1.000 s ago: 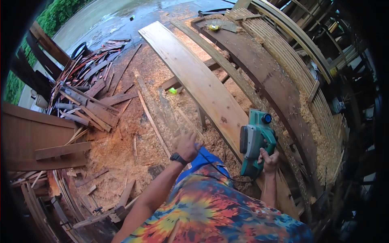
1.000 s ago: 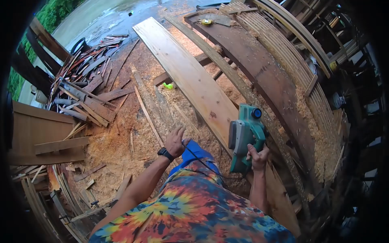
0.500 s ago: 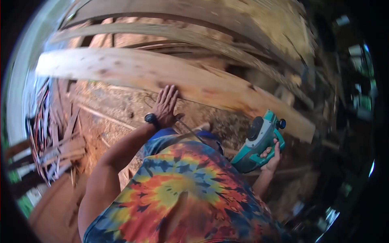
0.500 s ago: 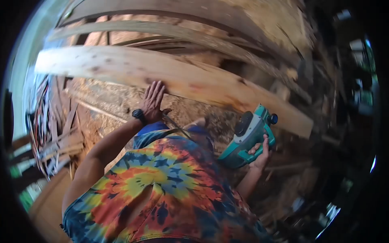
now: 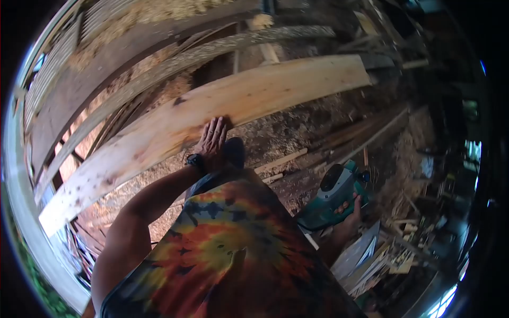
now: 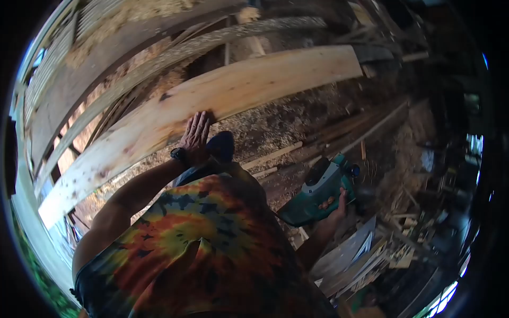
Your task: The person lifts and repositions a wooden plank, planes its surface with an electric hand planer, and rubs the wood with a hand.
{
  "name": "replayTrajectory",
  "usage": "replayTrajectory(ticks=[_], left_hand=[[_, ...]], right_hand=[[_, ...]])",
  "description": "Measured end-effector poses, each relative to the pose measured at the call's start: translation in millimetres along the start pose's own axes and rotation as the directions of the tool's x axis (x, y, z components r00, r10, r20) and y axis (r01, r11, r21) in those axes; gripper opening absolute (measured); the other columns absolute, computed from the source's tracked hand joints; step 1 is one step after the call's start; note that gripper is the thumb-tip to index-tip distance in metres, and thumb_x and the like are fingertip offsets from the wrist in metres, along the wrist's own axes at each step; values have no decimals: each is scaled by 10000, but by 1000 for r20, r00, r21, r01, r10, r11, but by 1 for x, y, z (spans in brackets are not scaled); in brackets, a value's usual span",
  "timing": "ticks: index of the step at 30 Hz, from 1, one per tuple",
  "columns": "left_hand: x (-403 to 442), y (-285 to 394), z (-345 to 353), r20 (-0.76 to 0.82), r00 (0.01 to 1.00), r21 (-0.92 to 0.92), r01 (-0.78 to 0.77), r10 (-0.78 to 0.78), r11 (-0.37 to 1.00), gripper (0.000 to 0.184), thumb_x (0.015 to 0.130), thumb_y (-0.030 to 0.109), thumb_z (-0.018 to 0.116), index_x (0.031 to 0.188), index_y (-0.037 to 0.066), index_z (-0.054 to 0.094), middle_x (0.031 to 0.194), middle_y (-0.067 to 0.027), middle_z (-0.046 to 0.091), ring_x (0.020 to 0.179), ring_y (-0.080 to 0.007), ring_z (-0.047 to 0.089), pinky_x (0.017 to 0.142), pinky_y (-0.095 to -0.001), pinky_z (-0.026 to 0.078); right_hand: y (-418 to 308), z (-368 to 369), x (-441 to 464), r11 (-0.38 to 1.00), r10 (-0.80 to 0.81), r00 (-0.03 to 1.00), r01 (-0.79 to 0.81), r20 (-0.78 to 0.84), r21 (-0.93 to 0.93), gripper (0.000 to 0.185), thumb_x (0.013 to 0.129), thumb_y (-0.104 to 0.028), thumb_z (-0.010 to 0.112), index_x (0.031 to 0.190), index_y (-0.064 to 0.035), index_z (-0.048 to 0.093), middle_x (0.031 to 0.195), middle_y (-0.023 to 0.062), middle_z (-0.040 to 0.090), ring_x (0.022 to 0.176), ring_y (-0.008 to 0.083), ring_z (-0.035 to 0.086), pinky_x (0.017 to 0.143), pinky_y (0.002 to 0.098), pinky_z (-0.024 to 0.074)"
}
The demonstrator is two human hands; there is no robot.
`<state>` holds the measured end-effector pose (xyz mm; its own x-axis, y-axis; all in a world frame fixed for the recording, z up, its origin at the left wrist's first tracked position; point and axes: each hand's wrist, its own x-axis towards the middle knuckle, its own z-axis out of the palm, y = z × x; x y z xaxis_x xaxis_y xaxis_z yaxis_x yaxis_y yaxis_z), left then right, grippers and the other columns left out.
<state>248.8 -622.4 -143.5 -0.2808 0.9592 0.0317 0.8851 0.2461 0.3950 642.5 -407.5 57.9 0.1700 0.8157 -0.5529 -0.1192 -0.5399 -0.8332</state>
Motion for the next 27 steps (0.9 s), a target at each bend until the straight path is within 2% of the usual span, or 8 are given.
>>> replayTrajectory(ticks=[2,5,8,11,17,21,22,27], left_hand=[[29,1,15,-90,992,-121,-95,84,988,922,902,487,593,1517,-114,260,1629,-308,176,1525,-465,160,1236,-567,155],[63,11,34,-76,987,-156,-149,139,976,979,828,394,690,1544,-85,226,1624,-319,186,1519,-477,175,1232,-573,159],[97,41,45,-42,987,-160,-162,157,974,954,873,441,669,1550,-68,229,1630,-295,197,1521,-464,183,1234,-563,162],[147,84,44,-6,981,-193,-193,195,962,923,910,468,639,1555,-54,233,1635,-277,202,1526,-445,183,1235,-555,166],[265,140,65,32,973,-211,-219,230,953,859,924,401,610,1558,-46,242,1639,-268,199,1537,-416,171,1242,-545,160],[359,180,81,102,963,-229,-221,249,948,754,903,239,572,1541,-50,291,1635,-252,226,1536,-396,191,1257,-512,152],[381,193,75,84,960,-297,-230,266,927,773,893,252,534,1554,-45,263,1639,-255,213,1538,-396,183,1263,-504,128],[483,238,131,44,921,-282,-361,387,889,716,911,226,515,1535,-49,298,1629,-260,236,1538,-393,183,1265,-505,132]], right_hand=[[-1,8,-6,1000,4,992,-2,-128,20,381,985,-432,643,1246,-156,612,678,-9,496,511,117,452,478,294,406],[2,-2,-4,995,4,975,18,-222,97,365,965,-427,676,1198,-149,639,676,-10,499,514,116,458,480,292,414],[-1,-36,15,996,-63,957,78,-283,41,388,956,-437,685,1196,-136,638,685,-6,504,517,115,461,481,290,419],[-33,-53,56,998,-39,945,56,-324,43,417,955,-450,681,1210,-123,638,698,-3,511,525,116,465,482,290,424],[-104,-31,183,999,-27,953,17,-303,-37,447,974,-455,648,1271,-121,629,711,-6,513,546,122,482,495,290,433],[-165,0,259,997,-8,986,-4,-167,-71,434,993,-444,618,1279,-118,606,712,-2,515,553,123,488,504,295,433],[-183,10,267,995,-18,987,1,-162,-105,434,996,-451,610,1273,-118,591,711,0,516,547,124,488,503,302,436],[-254,58,334,982,-63,998,60,-12,-179,398,1010,-419,600,1264,-114,577,696,8,527,526,124,490,485,306,430]])
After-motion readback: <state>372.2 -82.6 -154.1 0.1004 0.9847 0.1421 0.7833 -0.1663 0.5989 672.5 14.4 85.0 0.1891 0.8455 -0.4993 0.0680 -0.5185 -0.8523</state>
